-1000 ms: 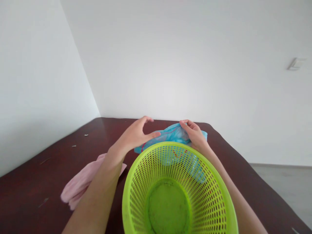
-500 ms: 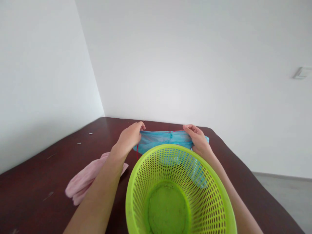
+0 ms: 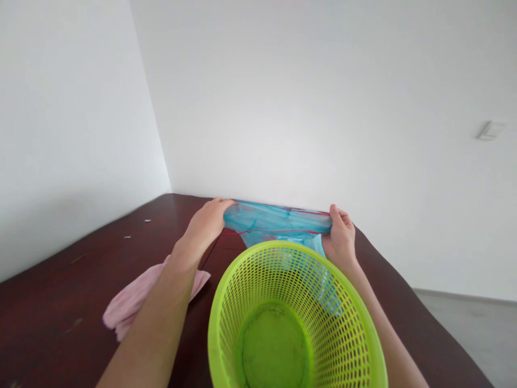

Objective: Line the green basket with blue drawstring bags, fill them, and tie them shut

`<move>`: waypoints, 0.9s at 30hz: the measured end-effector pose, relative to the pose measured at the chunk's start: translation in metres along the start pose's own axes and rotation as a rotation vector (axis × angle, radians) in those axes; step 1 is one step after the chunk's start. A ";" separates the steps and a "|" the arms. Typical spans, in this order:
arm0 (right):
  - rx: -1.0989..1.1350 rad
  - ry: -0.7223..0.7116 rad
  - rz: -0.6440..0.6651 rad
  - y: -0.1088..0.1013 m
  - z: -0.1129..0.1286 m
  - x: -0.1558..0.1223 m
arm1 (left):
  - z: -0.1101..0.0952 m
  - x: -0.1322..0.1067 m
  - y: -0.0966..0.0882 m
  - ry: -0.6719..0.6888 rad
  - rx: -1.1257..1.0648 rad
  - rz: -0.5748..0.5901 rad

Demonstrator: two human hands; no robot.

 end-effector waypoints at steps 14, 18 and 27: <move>-0.029 0.070 0.057 0.017 0.014 -0.011 | 0.027 -0.007 -0.006 -0.213 0.154 -0.016; -0.097 0.247 0.164 0.035 0.002 -0.023 | 0.005 -0.010 -0.019 -0.107 0.248 -0.088; -0.117 0.190 0.222 0.042 0.038 -0.028 | -0.008 -0.007 -0.054 -0.037 -0.104 -0.370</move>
Point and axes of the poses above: each hand's wrist, its own x-axis towards the middle knuckle, its own y-axis out of the palm, z = x × y, the point moved 10 cm from there along x, towards the middle knuckle, and after that the axes turned 6 degrees about x, right-handed, at the moved point
